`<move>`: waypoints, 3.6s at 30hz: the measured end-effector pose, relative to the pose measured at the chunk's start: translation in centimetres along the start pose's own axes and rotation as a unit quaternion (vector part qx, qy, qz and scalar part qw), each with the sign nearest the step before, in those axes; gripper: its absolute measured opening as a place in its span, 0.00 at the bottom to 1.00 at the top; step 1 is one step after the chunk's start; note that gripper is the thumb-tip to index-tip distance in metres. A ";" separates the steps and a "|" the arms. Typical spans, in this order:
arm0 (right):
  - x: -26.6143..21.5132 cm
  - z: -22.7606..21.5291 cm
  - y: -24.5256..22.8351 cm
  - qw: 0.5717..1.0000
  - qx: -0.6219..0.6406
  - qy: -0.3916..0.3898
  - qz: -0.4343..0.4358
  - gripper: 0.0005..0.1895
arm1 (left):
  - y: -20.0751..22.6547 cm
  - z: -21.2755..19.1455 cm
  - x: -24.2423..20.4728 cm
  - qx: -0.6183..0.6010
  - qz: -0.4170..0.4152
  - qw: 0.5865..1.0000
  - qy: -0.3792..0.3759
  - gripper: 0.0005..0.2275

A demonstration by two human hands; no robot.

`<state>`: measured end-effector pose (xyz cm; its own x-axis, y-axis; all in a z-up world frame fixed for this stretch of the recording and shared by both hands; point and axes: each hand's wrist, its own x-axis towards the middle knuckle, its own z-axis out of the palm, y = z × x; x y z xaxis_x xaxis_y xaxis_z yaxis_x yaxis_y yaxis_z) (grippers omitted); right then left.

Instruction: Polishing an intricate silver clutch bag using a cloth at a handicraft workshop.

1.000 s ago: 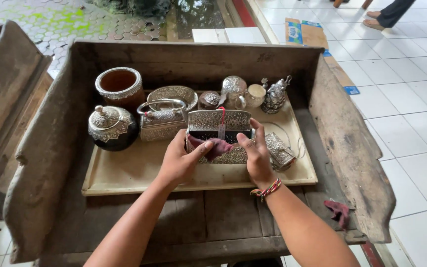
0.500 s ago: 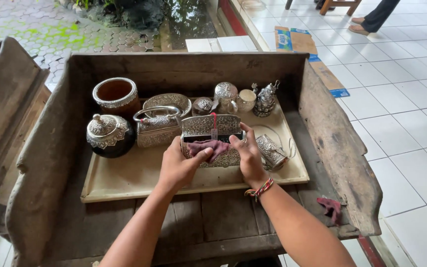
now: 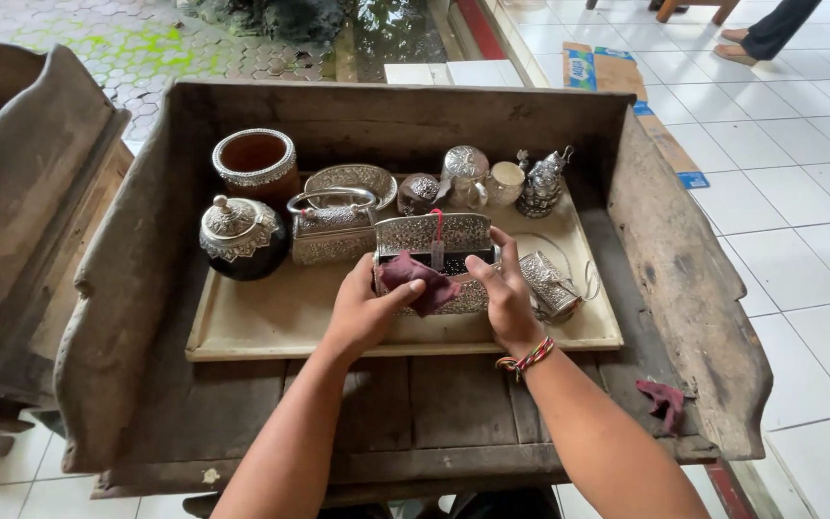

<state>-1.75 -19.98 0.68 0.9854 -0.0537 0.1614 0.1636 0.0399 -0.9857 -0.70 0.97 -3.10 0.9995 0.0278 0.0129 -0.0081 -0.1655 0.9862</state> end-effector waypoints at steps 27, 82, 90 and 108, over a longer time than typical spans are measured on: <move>0.2 -0.4 0.7 0.999 -0.007 -0.036 -0.021 0.40 | 6.8 0.9 -2.4 0.014 -0.085 0.995 0.050 0.33; 2.2 -4.3 0.6 0.998 -0.038 -0.035 -0.028 0.43 | 6.3 5.5 0.0 -0.179 -0.062 0.978 0.086 0.27; 1.8 -4.2 2.4 0.989 -0.013 -0.112 -0.093 0.41 | 6.2 3.5 -1.5 -0.129 -0.017 0.991 0.041 0.27; 1.4 -3.0 0.5 0.998 -0.025 -0.060 0.010 0.45 | 9.1 2.9 -3.3 -0.252 -0.084 0.963 -0.044 0.16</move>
<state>-0.45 -23.07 0.28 0.9875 0.0669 0.1425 0.1434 -0.0095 -0.9896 -3.95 -3.50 5.34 0.9865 -0.0750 -0.1458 0.1626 0.3349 0.9281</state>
